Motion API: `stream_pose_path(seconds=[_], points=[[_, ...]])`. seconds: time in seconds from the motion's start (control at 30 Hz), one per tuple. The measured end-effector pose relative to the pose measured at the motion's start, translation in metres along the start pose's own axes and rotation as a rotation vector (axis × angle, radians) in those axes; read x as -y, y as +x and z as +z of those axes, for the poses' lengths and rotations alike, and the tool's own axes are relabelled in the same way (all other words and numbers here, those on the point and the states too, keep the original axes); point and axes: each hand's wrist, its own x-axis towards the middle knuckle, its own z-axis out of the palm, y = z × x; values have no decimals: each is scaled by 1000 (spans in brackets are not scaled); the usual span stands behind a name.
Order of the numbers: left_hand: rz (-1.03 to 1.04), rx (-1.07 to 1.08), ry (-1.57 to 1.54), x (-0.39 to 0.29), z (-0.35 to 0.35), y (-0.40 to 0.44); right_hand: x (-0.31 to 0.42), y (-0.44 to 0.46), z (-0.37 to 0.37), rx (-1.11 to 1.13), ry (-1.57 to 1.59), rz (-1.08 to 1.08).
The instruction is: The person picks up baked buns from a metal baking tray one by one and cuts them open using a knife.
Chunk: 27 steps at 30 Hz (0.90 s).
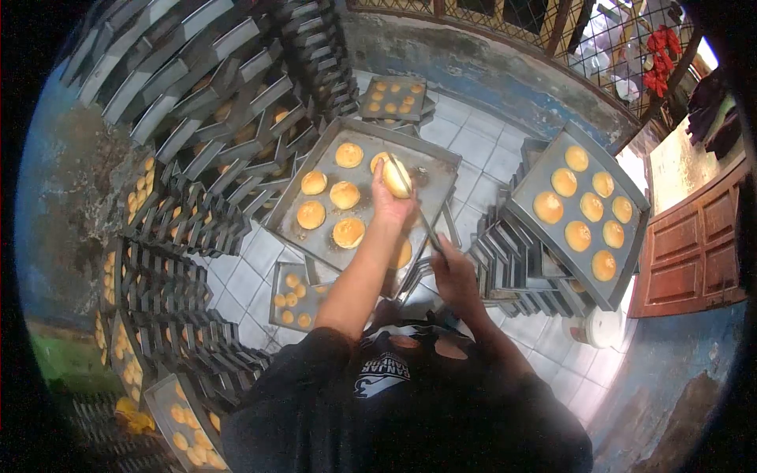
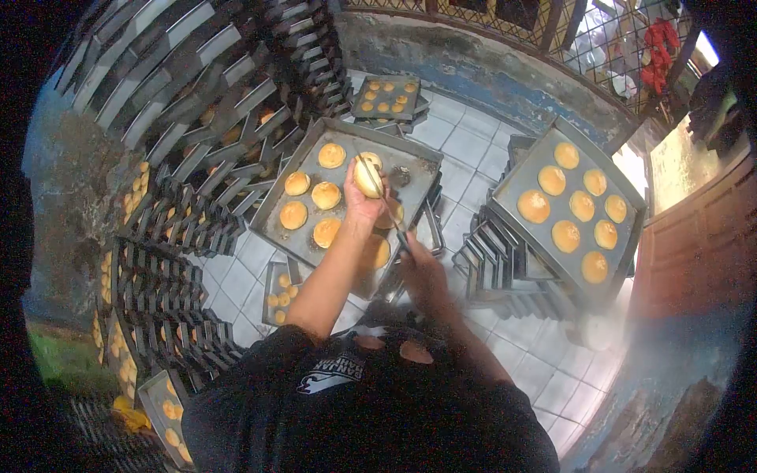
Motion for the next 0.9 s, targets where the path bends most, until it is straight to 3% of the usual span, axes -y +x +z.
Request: stream_pose_path(seconds=[0.13, 0.2, 0.23, 0.27, 0.37, 0.43, 0.57, 0.63, 0.73, 0.83, 0.9], points=[[70, -38, 96, 0, 4, -10, 4, -13, -6, 12, 68, -8], [-45, 22, 148, 20, 3, -19, 5, 6, -8, 10, 60, 72], [-68, 51, 132, 28, -1, -17, 2, 17, -2, -114, 75, -82], [-73, 51, 135, 32, -3, -14, 0, 22, -3, -119, 74, -79], [21, -15, 84, 28, 12, -12, 4, 26, -11, -52, 182, -17], [62, 8, 107, 10, 10, -6, 17, 3, -26, 105, 74, 153], [61, 74, 230, 16, 8, -20, -3, -15, -18, -12, 175, 79], [-11, 101, 260, 32, 7, -24, 13, 14, -28, 14, 112, 72], [38, 90, 257, 29, 7, -16, 5, 25, -29, 56, 146, 116], [57, 96, 257, 7, 7, -8, 3, -5, -37, 47, 23, 7], [54, 93, 285, 4, 1, -8, -2, -15, -35, 59, 66, 48]])
